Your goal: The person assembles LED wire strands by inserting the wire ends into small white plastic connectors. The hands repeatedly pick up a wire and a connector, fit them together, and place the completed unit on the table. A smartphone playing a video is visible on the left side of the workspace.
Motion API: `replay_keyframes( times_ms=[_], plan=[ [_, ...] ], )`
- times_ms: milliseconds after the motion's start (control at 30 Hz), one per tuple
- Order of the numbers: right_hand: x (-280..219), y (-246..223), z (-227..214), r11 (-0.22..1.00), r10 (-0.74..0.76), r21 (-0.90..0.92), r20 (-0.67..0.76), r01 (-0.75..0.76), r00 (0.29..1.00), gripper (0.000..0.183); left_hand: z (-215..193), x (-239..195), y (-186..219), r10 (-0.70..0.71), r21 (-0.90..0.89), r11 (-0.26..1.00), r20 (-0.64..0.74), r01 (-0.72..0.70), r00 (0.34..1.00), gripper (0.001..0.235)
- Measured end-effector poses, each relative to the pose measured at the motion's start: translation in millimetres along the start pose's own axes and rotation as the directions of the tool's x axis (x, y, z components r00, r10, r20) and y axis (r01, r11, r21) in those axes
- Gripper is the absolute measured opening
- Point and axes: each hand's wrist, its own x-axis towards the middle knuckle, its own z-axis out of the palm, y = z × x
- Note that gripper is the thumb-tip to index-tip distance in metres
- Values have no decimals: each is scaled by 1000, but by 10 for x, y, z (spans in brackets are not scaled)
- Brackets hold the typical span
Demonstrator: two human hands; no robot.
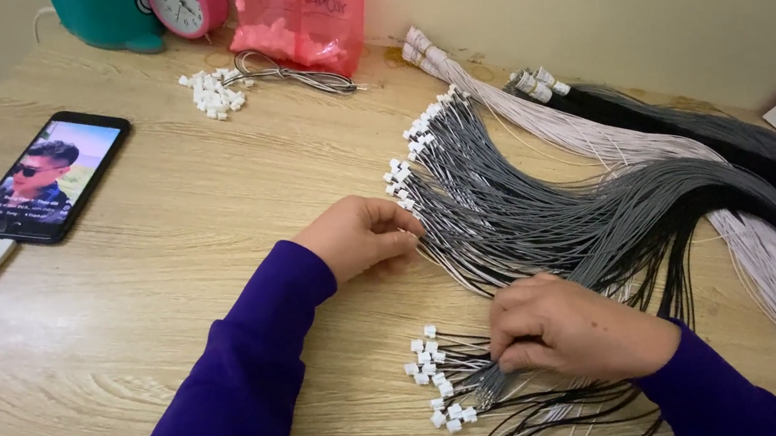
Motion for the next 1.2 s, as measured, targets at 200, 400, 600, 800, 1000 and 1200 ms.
replay_keyframes(
  times_ms=[200,400,600,800,1000,1200],
  plan=[
    [22,-27,-20,994,88,62,39,-90,995,13,32,92,-97,23,-109,994,-45,-28,999,13],
    [-1,19,-5,999,45,17,15,-46,999,14,46,112,-122,51,-103,993,-61,-57,997,11],
    [15,-11,-44,981,166,94,53,-170,985,15,43,131,-163,62,-121,990,-67,-70,996,11],
    [56,49,-90,946,308,143,-114,-292,944,12,51,166,-212,59,-181,981,-69,-71,996,10],
    [362,30,-194,895,419,326,-375,-305,827,16,78,238,-281,67,-303,950,-42,-76,997,19],
    [591,45,-144,866,483,391,-486,-313,729,11,108,222,-239,32,-371,927,-62,-53,998,19]
  ],
)
